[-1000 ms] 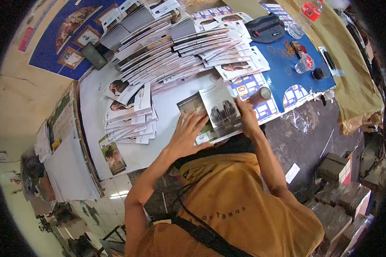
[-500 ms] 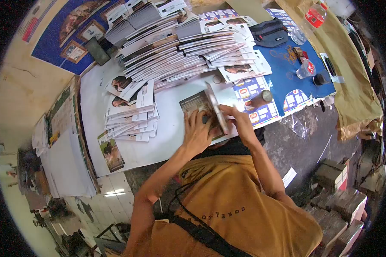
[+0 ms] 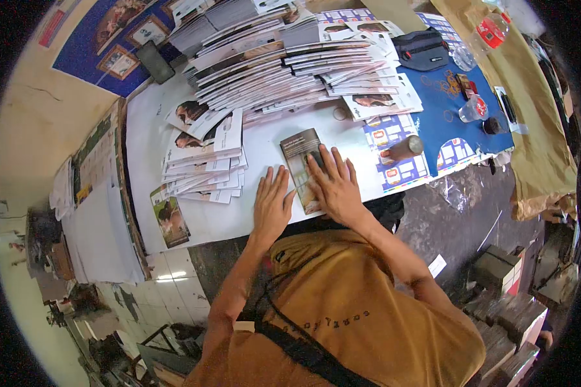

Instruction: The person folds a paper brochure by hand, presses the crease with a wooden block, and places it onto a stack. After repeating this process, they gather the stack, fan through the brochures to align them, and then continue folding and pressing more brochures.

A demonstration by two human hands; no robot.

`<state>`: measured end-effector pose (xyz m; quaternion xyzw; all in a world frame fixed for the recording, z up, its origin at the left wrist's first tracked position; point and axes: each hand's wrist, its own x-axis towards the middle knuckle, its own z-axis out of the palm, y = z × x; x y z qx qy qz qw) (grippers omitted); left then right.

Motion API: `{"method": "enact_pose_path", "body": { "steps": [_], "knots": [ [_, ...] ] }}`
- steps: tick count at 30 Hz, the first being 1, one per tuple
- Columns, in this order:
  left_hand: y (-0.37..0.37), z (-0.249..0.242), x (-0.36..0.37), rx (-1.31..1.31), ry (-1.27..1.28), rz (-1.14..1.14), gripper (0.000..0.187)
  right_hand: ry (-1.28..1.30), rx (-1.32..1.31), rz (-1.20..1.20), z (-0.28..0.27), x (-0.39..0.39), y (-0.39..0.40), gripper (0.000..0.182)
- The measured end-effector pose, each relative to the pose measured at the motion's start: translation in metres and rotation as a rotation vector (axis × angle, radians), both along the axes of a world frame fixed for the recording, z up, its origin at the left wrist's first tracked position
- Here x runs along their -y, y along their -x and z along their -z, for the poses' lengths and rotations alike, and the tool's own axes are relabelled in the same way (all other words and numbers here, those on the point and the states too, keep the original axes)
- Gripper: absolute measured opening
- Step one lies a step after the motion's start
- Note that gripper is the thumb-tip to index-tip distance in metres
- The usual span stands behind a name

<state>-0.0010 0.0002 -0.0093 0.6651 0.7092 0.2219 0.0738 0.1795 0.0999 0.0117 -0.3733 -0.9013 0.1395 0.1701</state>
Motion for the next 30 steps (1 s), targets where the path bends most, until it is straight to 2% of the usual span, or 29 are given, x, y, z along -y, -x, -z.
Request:
{"method": "enact_pose_path", "body": {
  "steps": [17, 30],
  "knots": [
    [-0.006, -0.015, -0.002, -0.068, 0.148, 0.074, 0.069, -0.054, 0.058, 0.012, 0.012, -0.003, 0.001, 0.056],
    [-0.007, -0.013, -0.002, -0.079, 0.155, 0.07, 0.067, -0.076, 0.082, 0.0, 0.012, -0.002, 0.0, 0.056]
  ]
}}
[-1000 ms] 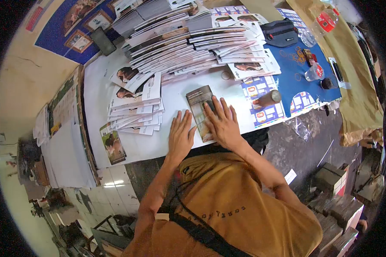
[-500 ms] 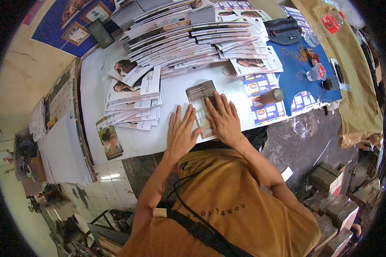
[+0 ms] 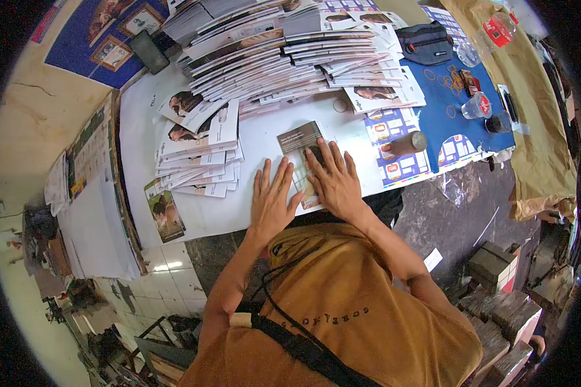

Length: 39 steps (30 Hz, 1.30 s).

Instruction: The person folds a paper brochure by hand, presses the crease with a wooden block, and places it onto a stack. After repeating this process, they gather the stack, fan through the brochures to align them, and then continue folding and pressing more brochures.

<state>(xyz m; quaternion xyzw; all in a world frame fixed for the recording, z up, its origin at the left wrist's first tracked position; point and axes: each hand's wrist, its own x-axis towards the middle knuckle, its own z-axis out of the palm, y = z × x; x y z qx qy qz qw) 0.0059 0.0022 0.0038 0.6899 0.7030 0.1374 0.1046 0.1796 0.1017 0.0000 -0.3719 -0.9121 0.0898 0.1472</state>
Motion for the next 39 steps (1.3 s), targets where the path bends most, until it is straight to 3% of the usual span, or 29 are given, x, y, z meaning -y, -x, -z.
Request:
{"method": "enact_pose_path", "body": {
  "steps": [9, 12, 14, 16, 18, 20, 21, 24, 25, 26, 28, 30, 31, 34, 37, 39],
  "knots": [
    [-0.003, -0.004, -0.001, -0.03, -0.002, 0.004, 0.064, 0.027, -0.019, 0.001, 0.001, 0.0, 0.001, 0.055],
    [-0.005, -0.006, -0.002, -0.015, 0.005, 0.0, 0.063, 0.151, -0.15, -0.022, -0.008, -0.003, -0.005, 0.06],
    [-0.003, -0.006, -0.003, -0.021, 0.023, -0.006, 0.063, 0.053, -0.521, 0.027, -0.017, -0.002, -0.029, 0.074],
    [-0.002, -0.007, -0.003, -0.032, 0.014, -0.006, 0.063, -0.184, -0.855, 0.287, -0.025, -0.009, -0.055, 0.086],
    [-0.005, -0.007, -0.001, -0.037, -0.005, -0.001, 0.063, -0.177, -0.902, 0.662, -0.04, -0.024, -0.077, 0.087],
    [-0.004, -0.007, -0.003, -0.052, -0.048, 0.006, 0.061, -0.053, -0.836, 0.734, -0.03, -0.043, -0.096, 0.081],
    [-0.004, -0.007, -0.004, -0.049, -0.048, 0.009, 0.061, -0.068, -0.713, 0.654, -0.017, -0.053, -0.107, 0.073],
    [-0.002, -0.008, -0.003, -0.006, -0.006, 0.016, 0.066, 0.277, -0.889, 0.464, 0.016, -0.07, -0.114, 0.065],
    [-0.002, -0.008, -0.002, -0.006, 0.0, 0.021, 0.065, 0.179, -0.836, 0.4, 0.013, -0.072, -0.108, 0.057],
    [-0.002, -0.007, -0.003, -0.007, 0.004, 0.018, 0.065, 0.045, -0.714, 0.221, 0.006, -0.067, -0.108, 0.052],
    [-0.002, -0.008, -0.001, -0.011, 0.015, 0.007, 0.064, 0.291, -0.526, -0.231, -0.049, -0.059, -0.091, 0.053],
    [-0.002, -0.01, -0.002, -0.019, 0.017, 0.009, 0.063, 0.052, -0.041, -0.406, -0.069, -0.049, -0.068, 0.054],
    [-0.002, -0.009, -0.002, -0.023, 0.009, 0.013, 0.063, 0.14, 0.064, -0.432, -0.061, -0.049, -0.06, 0.056],
    [-0.002, -0.005, -0.002, -0.018, 0.009, 0.014, 0.063, -0.05, -0.055, -0.309, -0.021, -0.079, -0.03, 0.054],
    [-0.002, -0.006, -0.002, -0.018, -0.03, 0.019, 0.061, -0.136, -0.121, -0.194, -0.014, -0.108, 0.012, 0.05],
    [-0.002, -0.004, -0.002, -0.039, -0.025, 0.016, 0.061, -0.144, -0.143, -0.236, -0.008, -0.116, 0.019, 0.05]
  ]
}}
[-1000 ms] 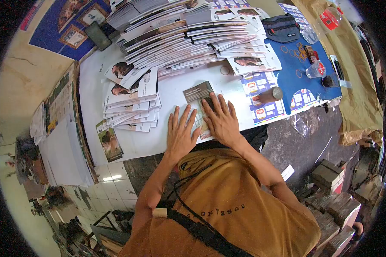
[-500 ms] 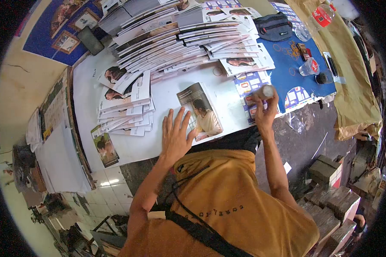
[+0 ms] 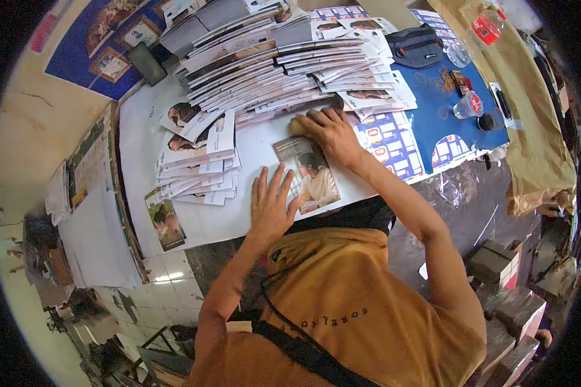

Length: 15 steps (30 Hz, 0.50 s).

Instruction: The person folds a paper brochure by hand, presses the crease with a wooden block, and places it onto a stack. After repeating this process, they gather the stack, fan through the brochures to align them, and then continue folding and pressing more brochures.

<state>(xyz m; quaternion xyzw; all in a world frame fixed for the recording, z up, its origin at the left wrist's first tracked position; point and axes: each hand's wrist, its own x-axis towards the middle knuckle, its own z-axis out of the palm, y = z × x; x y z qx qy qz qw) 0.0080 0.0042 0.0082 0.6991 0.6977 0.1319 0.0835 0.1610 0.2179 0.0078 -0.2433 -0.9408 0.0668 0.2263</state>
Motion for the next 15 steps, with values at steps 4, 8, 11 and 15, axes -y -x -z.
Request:
{"method": "enact_pose_path", "body": {
  "steps": [4, 8, 11, 15],
  "knots": [
    [-0.001, -0.003, 0.0, -0.012, 0.032, -0.01, 0.062, 0.151, 0.126, -0.179, -0.01, 0.014, -0.04, 0.051],
    [-0.002, -0.014, -0.008, -0.02, 0.149, -0.016, 0.063, 0.448, 0.306, -0.348, -0.04, 0.059, -0.109, 0.048],
    [-0.004, -0.042, -0.049, -0.009, 0.246, 0.103, 0.066, 0.511, 0.259, -0.29, -0.042, 0.074, -0.131, 0.05],
    [-0.009, -0.044, -0.089, 0.077, 0.049, 0.443, 0.07, 0.746, -0.277, 0.083, -0.038, 0.073, -0.138, 0.05]
  ]
}}
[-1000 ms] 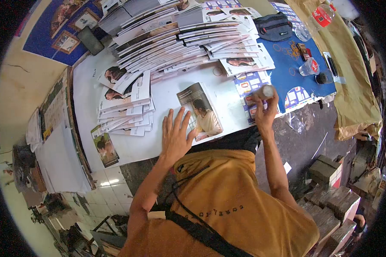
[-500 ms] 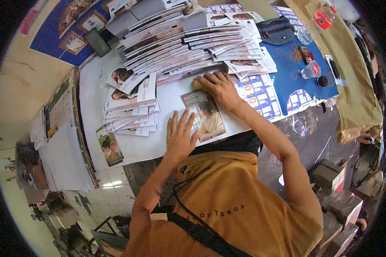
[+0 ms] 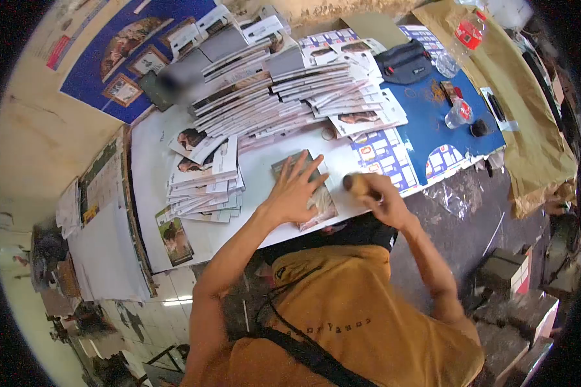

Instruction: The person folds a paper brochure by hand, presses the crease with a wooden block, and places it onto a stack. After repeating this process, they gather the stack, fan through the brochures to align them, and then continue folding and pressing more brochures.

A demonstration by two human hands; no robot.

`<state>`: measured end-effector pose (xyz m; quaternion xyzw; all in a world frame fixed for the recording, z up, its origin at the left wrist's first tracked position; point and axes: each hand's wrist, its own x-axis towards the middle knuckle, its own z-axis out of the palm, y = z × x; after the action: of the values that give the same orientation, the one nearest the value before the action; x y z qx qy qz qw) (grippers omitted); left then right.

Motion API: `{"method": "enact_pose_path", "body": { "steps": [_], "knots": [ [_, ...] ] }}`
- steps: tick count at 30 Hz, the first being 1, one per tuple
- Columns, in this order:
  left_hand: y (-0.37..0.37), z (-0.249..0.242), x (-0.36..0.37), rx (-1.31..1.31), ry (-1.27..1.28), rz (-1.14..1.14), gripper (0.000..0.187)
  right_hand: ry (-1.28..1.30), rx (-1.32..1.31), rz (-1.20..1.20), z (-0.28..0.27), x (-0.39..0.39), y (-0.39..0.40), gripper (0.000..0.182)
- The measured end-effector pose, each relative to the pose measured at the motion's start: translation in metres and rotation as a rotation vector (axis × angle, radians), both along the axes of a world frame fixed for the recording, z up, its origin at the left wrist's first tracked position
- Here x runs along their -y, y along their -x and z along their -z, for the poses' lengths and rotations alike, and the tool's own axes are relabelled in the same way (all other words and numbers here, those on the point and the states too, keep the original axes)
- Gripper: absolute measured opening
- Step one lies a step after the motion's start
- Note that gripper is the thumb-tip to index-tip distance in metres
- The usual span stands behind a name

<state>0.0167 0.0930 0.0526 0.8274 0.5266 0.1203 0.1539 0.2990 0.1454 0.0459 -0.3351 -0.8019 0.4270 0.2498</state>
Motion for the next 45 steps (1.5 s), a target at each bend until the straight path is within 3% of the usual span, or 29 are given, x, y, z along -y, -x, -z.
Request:
{"method": "enact_pose_path", "body": {
  "steps": [2, 4, 6, 8, 9, 12, 14, 16, 18, 21, 22, 24, 25, 27, 29, 30, 32, 34, 36, 38, 40, 43, 44, 45],
  "knots": [
    [0.005, 0.002, -0.001, -0.1, 0.065, -0.001, 0.071, 0.018, -0.332, 0.344, 0.037, -0.011, -0.004, 0.051],
    [0.01, 0.002, 0.007, -0.157, 0.09, -0.034, 0.069, 0.015, -0.617, 0.505, 0.027, -0.016, 0.003, 0.057],
    [0.015, -0.002, 0.019, -0.201, 0.091, -0.073, 0.061, -0.066, -0.599, 0.651, 0.037, -0.027, 0.004, 0.062],
    [0.017, -0.012, 0.02, -0.183, 0.321, -0.119, 0.052, -0.192, -0.455, 0.727, 0.055, -0.034, 0.008, 0.053],
    [0.017, -0.019, 0.02, -0.165, 0.437, -0.145, 0.047, -0.11, -0.453, 0.697, 0.08, -0.036, 0.005, 0.044],
    [0.022, -0.058, 0.018, 0.069, 0.138, -0.221, 0.032, -0.026, -0.467, 0.65, 0.078, -0.033, 0.008, 0.039],
    [0.02, -0.115, -0.011, 0.142, -0.363, -0.187, 0.027, -0.047, -0.427, 0.653, 0.087, -0.034, 0.007, 0.041],
    [0.013, -0.167, -0.048, 0.146, -0.588, -0.214, 0.028, -0.103, -0.408, 0.638, 0.081, -0.036, 0.008, 0.042],
    [0.005, -0.178, -0.096, 0.114, -0.741, -0.25, 0.027, -0.052, -0.441, 0.641, 0.088, -0.036, 0.006, 0.043],
    [-0.001, -0.142, -0.162, -0.072, -0.676, -0.34, 0.027, -0.081, -0.436, 0.644, 0.081, -0.032, 0.005, 0.043],
    [0.001, -0.119, -0.172, -0.166, -0.561, -0.357, 0.028, -0.169, -0.376, 0.67, 0.073, -0.03, 0.007, 0.042],
    [0.007, -0.084, -0.188, -0.363, -0.322, -0.394, 0.031, -0.024, -0.488, 0.616, 0.069, -0.029, 0.009, 0.043],
    [0.002, -0.091, -0.18, -0.238, -0.462, -0.354, 0.033, -0.241, -0.405, 0.617, 0.048, -0.027, 0.013, 0.045],
    [-0.004, -0.099, -0.134, -0.003, -0.715, -0.278, 0.038, -0.13, -0.474, 0.602, 0.063, -0.03, 0.008, 0.045],
    [0.005, -0.126, -0.071, 0.201, -0.671, -0.348, 0.042, -0.1, -0.408, 0.58, 0.083, -0.032, 0.002, 0.048],
    [0.017, -0.134, -0.041, 0.301, -0.651, -0.395, 0.044, -0.139, -0.362, 0.601, 0.08, -0.031, 0.003, 0.049],
    [0.077, -0.117, 0.015, 0.437, -0.674, -0.753, 0.048, -0.147, -0.304, 0.642, 0.069, -0.028, 0.008, 0.059],
    [0.151, -0.089, 0.071, 0.263, -0.774, -1.138, 0.05, -0.222, -0.297, 0.733, 0.053, -0.026, 0.017, 0.074],
    [0.226, -0.022, 0.143, -0.21, -0.677, -1.526, 0.063, -0.255, -0.288, 0.736, 0.06, -0.027, 0.013, 0.088],
    [0.322, 0.109, 0.267, -0.648, -0.13, -1.477, 0.076, -0.281, -0.342, 0.748, 0.064, -0.026, 0.01, 0.092],
    [0.262, 0.082, 0.283, -0.323, -0.222, -1.481, 0.079, -0.313, -0.372, 0.762, 0.075, -0.027, 0.0, 0.091],
    [0.246, 0.063, 0.307, -0.32, -0.259, -1.65, 0.062, -0.399, -0.453, 0.833, 0.065, -0.023, -0.009, 0.085],
    [0.239, 0.054, 0.313, -0.148, -0.326, -1.677, 0.055, -0.481, -0.509, 0.834, 0.053, -0.021, -0.011, 0.084],
    [0.228, 0.028, 0.305, 0.027, -0.395, -1.686, 0.049, -0.512, -0.598, 0.833, 0.029, -0.014, -0.004, 0.068]
  ]
}}
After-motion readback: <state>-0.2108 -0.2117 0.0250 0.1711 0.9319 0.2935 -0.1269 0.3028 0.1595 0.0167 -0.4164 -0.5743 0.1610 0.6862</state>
